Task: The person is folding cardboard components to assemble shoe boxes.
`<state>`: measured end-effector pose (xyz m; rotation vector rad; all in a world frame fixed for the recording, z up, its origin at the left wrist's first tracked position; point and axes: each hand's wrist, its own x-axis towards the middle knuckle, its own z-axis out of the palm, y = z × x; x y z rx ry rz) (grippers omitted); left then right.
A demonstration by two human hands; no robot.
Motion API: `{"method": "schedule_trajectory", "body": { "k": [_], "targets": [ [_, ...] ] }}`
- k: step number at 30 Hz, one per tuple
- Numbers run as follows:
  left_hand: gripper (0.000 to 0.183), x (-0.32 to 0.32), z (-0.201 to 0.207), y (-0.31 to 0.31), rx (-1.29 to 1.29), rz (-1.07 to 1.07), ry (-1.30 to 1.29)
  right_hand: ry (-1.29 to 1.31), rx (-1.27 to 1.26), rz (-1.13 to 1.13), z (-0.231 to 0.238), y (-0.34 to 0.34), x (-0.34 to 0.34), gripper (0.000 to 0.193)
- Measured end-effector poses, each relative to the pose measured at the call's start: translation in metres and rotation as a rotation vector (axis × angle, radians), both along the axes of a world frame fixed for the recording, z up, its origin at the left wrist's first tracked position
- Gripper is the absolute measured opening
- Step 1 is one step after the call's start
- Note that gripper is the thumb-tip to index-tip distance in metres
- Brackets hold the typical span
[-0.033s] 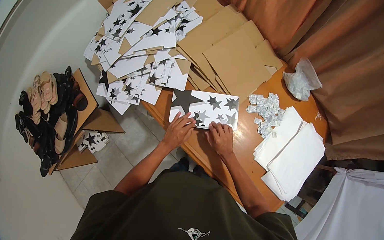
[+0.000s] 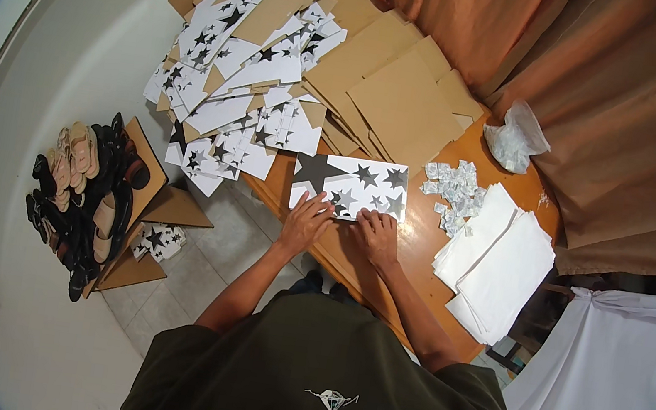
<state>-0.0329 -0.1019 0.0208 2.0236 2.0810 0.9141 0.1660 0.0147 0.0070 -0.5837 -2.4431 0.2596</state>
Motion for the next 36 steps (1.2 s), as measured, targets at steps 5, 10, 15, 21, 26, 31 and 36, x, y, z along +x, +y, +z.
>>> {"method": "schedule_trajectory", "body": {
  "k": [5, 10, 15, 21, 26, 31, 36],
  "targets": [
    [0.025, -0.007, -0.017, 0.001, 0.011, 0.002, 0.061, -0.146, -0.031, -0.024, -0.009, 0.002, -0.002, 0.031],
    [0.03, 0.008, -0.003, 0.01, -0.025, 0.048, 0.052, -0.135, -0.026, -0.052, -0.015, -0.001, -0.002, 0.033],
    [0.04, 0.011, -0.004, 0.018, 0.015, 0.08, 0.173, -0.146, -0.007, -0.054, -0.014, -0.003, -0.005, 0.033],
    [0.036, 0.011, -0.015, 0.019, 0.055, 0.034, 0.174, -0.068, -0.014, 0.019, -0.019, 0.004, -0.005, 0.029],
    [0.028, 0.009, -0.019, 0.019, 0.044, 0.013, 0.147, -0.073, 0.005, 0.043, -0.021, 0.004, -0.004, 0.025],
    [0.025, 0.008, -0.012, 0.02, 0.0, 0.057, -0.063, -0.065, 0.022, 0.061, -0.018, 0.007, -0.003, 0.03],
    [0.015, 0.008, -0.012, 0.016, -0.02, -0.044, 0.038, -0.065, 0.098, 0.093, -0.026, 0.006, 0.0, 0.035]
  ]
}}
